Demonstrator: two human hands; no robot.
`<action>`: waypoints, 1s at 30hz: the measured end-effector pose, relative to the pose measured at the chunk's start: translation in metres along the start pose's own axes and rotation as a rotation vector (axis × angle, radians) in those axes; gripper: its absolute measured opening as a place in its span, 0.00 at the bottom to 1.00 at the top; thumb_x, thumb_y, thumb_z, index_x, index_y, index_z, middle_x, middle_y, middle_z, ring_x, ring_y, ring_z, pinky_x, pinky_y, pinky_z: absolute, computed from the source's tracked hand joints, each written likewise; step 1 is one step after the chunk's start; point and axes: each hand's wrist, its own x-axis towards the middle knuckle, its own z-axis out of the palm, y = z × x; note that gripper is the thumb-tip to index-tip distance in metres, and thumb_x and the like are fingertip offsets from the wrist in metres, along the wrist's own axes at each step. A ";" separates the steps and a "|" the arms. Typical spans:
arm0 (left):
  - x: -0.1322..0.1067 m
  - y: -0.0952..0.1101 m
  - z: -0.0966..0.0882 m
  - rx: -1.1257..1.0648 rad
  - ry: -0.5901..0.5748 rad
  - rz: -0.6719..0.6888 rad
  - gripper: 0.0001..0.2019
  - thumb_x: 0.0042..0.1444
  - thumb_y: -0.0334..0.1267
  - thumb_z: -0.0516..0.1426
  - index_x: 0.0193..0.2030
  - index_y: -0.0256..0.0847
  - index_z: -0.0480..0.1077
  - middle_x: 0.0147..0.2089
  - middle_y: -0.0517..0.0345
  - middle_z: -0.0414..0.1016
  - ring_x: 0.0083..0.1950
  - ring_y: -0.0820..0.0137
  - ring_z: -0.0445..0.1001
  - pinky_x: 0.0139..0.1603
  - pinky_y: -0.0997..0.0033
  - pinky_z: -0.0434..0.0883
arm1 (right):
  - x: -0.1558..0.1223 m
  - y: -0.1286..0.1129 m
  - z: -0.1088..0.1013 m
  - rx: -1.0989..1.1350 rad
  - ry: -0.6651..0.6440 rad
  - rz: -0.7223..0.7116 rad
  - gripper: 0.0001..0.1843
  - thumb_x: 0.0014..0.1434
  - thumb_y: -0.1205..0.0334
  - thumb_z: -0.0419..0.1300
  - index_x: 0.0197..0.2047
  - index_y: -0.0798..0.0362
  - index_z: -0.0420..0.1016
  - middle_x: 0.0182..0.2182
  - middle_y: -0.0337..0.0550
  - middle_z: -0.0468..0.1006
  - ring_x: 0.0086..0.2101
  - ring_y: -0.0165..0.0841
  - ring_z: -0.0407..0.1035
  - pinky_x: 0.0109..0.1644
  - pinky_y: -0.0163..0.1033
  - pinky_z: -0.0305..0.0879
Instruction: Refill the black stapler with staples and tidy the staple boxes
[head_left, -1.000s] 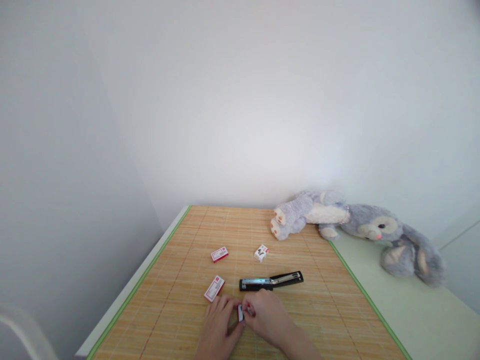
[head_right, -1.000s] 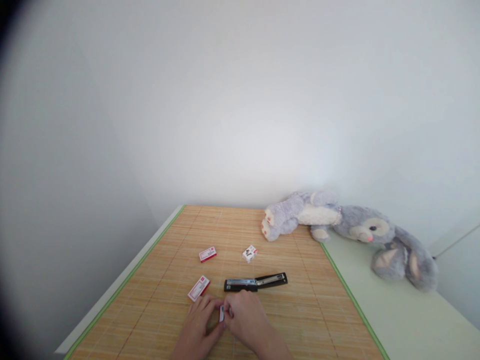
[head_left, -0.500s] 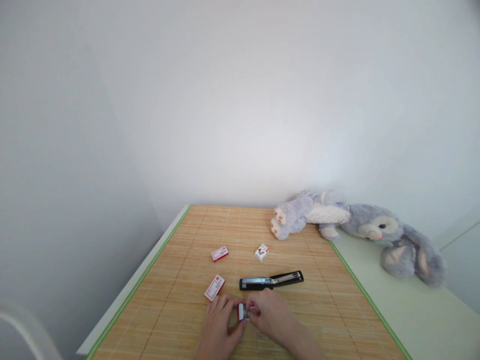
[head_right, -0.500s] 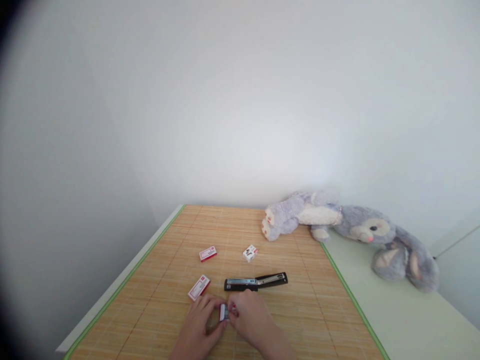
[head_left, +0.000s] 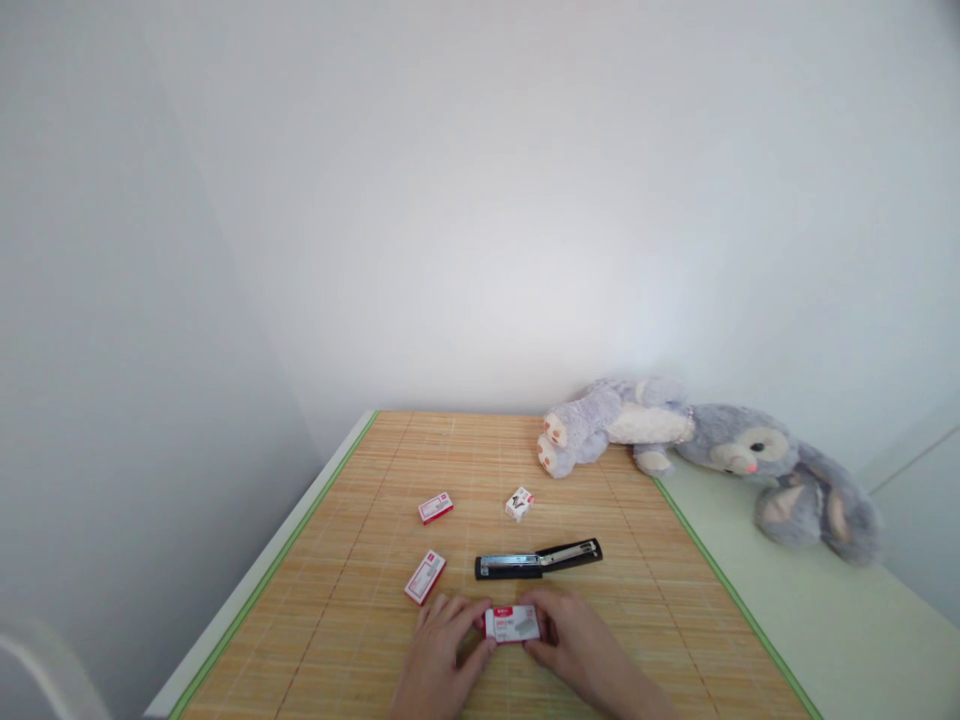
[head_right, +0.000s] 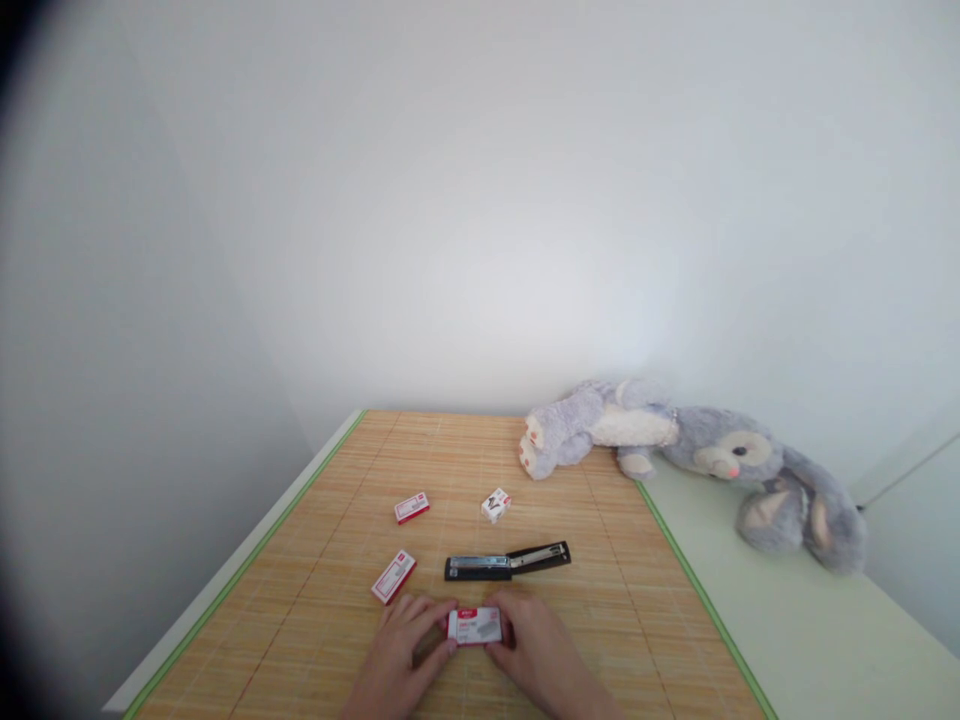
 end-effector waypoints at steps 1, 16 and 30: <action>0.001 -0.001 0.000 -0.003 -0.004 0.006 0.19 0.65 0.49 0.56 0.62 0.57 0.71 0.52 0.55 0.78 0.54 0.60 0.73 0.57 0.55 0.69 | 0.001 0.000 0.002 0.004 0.003 -0.005 0.09 0.53 0.66 0.61 0.39 0.48 0.78 0.31 0.36 0.80 0.32 0.32 0.71 0.34 0.32 0.55; 0.014 0.022 0.020 0.226 0.220 -0.027 0.25 0.67 0.46 0.52 0.70 0.62 0.59 0.72 0.57 0.58 0.72 0.56 0.57 0.69 0.45 0.60 | 0.007 0.034 -0.057 -0.219 0.439 -0.103 0.33 0.56 0.54 0.66 0.65 0.40 0.68 0.60 0.46 0.71 0.62 0.47 0.60 0.67 0.53 0.56; 0.032 0.011 0.034 0.020 0.216 -0.086 0.26 0.67 0.45 0.51 0.71 0.52 0.58 0.72 0.51 0.61 0.72 0.57 0.58 0.71 0.47 0.58 | 0.021 0.067 -0.099 0.234 0.107 -0.051 0.18 0.55 0.54 0.66 0.48 0.50 0.81 0.45 0.45 0.83 0.47 0.44 0.75 0.57 0.48 0.67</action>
